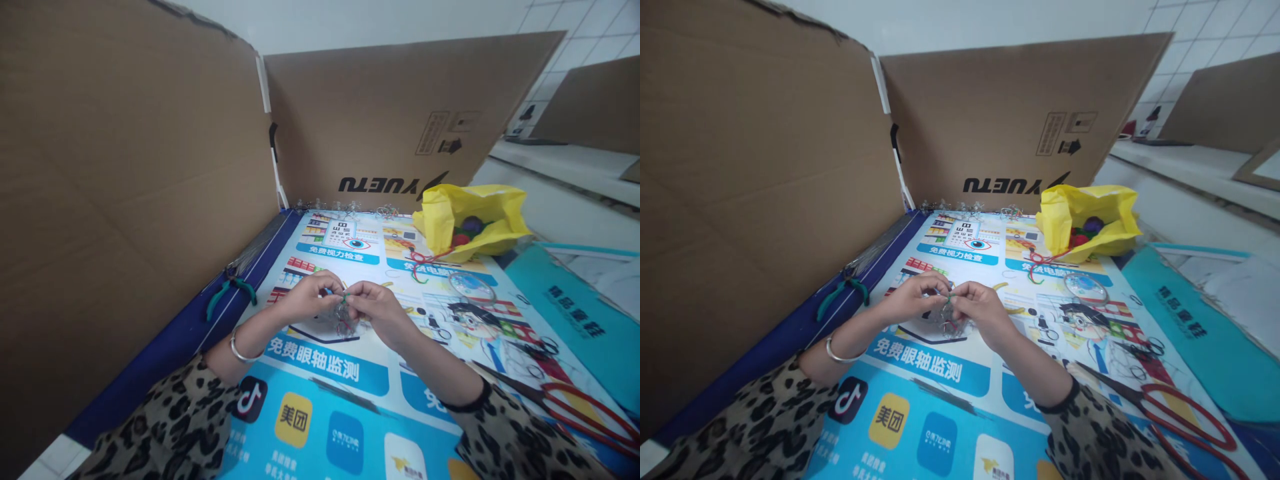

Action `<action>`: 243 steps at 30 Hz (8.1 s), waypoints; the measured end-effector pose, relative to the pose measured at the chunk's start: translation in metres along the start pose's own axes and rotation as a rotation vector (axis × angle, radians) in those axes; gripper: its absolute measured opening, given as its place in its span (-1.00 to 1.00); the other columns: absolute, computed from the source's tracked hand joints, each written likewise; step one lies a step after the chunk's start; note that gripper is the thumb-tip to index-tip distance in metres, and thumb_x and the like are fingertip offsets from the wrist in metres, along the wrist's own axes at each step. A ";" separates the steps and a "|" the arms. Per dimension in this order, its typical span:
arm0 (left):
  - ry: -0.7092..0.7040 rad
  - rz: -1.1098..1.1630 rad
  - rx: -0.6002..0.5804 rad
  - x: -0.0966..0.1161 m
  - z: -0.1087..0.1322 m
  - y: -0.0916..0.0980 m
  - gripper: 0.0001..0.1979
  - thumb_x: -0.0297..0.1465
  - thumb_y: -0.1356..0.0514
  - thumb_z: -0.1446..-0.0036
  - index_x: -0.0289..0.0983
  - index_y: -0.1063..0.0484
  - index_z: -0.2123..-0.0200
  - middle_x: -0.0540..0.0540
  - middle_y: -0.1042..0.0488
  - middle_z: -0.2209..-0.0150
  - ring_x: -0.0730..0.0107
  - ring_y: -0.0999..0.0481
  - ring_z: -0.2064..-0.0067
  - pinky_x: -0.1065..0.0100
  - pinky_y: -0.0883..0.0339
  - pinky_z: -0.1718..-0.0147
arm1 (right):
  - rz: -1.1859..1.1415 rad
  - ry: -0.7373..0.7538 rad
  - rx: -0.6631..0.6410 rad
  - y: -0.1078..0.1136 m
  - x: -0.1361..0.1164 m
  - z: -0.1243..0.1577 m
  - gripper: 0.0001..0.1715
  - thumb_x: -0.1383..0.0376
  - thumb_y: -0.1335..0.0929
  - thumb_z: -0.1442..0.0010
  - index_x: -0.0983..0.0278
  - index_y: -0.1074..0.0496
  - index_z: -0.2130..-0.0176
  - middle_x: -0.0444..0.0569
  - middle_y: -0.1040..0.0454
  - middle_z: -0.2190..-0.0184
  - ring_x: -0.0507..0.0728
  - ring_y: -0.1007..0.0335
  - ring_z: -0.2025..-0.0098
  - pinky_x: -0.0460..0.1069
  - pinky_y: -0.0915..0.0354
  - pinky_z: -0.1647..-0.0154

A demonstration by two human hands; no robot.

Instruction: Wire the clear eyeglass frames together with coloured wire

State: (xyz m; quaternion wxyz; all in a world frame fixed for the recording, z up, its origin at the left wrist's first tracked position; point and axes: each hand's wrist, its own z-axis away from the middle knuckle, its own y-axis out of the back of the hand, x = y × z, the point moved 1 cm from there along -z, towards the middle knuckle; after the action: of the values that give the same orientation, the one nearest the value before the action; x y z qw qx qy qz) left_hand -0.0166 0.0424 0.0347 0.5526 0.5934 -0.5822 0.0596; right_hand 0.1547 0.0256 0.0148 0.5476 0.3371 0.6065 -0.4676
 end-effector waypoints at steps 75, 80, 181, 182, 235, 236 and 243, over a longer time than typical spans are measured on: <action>0.134 0.102 0.061 0.003 0.000 -0.008 -0.91 -0.59 -0.12 0.11 -0.31 -0.34 0.55 -0.06 -0.43 0.33 0.40 -0.42 0.23 0.35 -0.24 0.17 | 0.555 0.303 0.181 -0.005 0.001 0.001 -0.94 0.39 -0.30 0.10 0.28 -0.36 0.48 -0.15 -0.38 0.57 0.01 -0.26 0.53 -0.09 -0.20 0.51; 0.076 0.079 0.056 0.002 0.001 -0.010 -0.92 -0.56 -0.13 0.09 -0.31 -0.33 0.55 -0.07 -0.43 0.32 0.39 -0.41 0.21 0.34 -0.24 0.15 | 0.784 0.413 0.234 -0.005 0.004 0.004 -0.86 0.45 -0.27 0.09 0.26 -0.37 0.46 -0.15 -0.42 0.54 0.01 -0.30 0.53 -0.10 -0.23 0.50; 0.316 0.772 0.300 -0.033 0.015 -0.029 -0.78 -0.27 -0.21 0.01 -0.29 -0.35 0.35 -0.07 -0.45 0.28 0.44 -0.42 0.31 0.42 -0.27 0.36 | 1.609 -0.144 0.057 0.086 -0.020 0.092 -0.85 0.41 -0.25 0.05 0.29 -0.41 0.52 -0.04 -0.49 0.53 0.08 -0.34 0.46 -0.10 -0.05 0.49; 0.319 0.795 0.300 -0.033 0.015 -0.029 -0.79 -0.28 -0.21 0.01 -0.29 -0.34 0.35 -0.07 -0.45 0.28 0.44 -0.42 0.31 0.43 -0.27 0.36 | 1.619 -0.153 0.038 0.085 -0.020 0.092 -0.84 0.42 -0.24 0.04 0.29 -0.39 0.53 -0.04 -0.48 0.54 0.08 -0.33 0.47 -0.10 -0.04 0.50; 0.318 0.554 0.004 -0.023 0.021 -0.022 -0.83 -0.29 -0.19 -0.02 -0.30 -0.39 0.41 -0.07 -0.39 0.35 0.38 -0.35 0.29 0.38 -0.18 0.26 | 0.671 -0.321 0.118 0.086 -0.041 0.069 -0.77 0.17 -0.36 0.04 0.29 -0.41 0.40 -0.20 -0.29 0.72 -0.04 -0.14 0.66 -0.13 -0.05 0.65; 0.295 0.516 -0.014 -0.022 0.022 -0.022 -0.82 -0.28 -0.18 -0.03 -0.30 -0.40 0.42 -0.08 -0.40 0.34 0.37 -0.35 0.28 0.38 -0.18 0.25 | 0.666 -0.316 0.115 0.085 -0.040 0.069 -0.78 0.18 -0.35 0.04 0.29 -0.40 0.41 -0.21 -0.29 0.73 -0.04 -0.13 0.67 -0.13 -0.04 0.65; 0.191 0.339 -0.081 -0.021 0.020 -0.025 -0.78 -0.25 -0.12 -0.10 -0.25 -0.48 0.33 -0.11 -0.44 0.25 0.29 -0.37 0.16 0.35 -0.17 0.11 | 0.624 -0.258 0.128 0.096 -0.041 0.071 -0.84 0.27 -0.37 0.05 0.31 -0.41 0.40 -0.18 -0.37 0.65 -0.04 -0.25 0.61 -0.15 -0.13 0.63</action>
State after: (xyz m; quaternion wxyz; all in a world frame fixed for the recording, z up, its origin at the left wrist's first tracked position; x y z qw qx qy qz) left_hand -0.0162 0.0333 -0.0023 0.6109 0.4557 -0.6206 0.1845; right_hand 0.2755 -0.0046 0.0382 0.7142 0.4779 0.3694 -0.3536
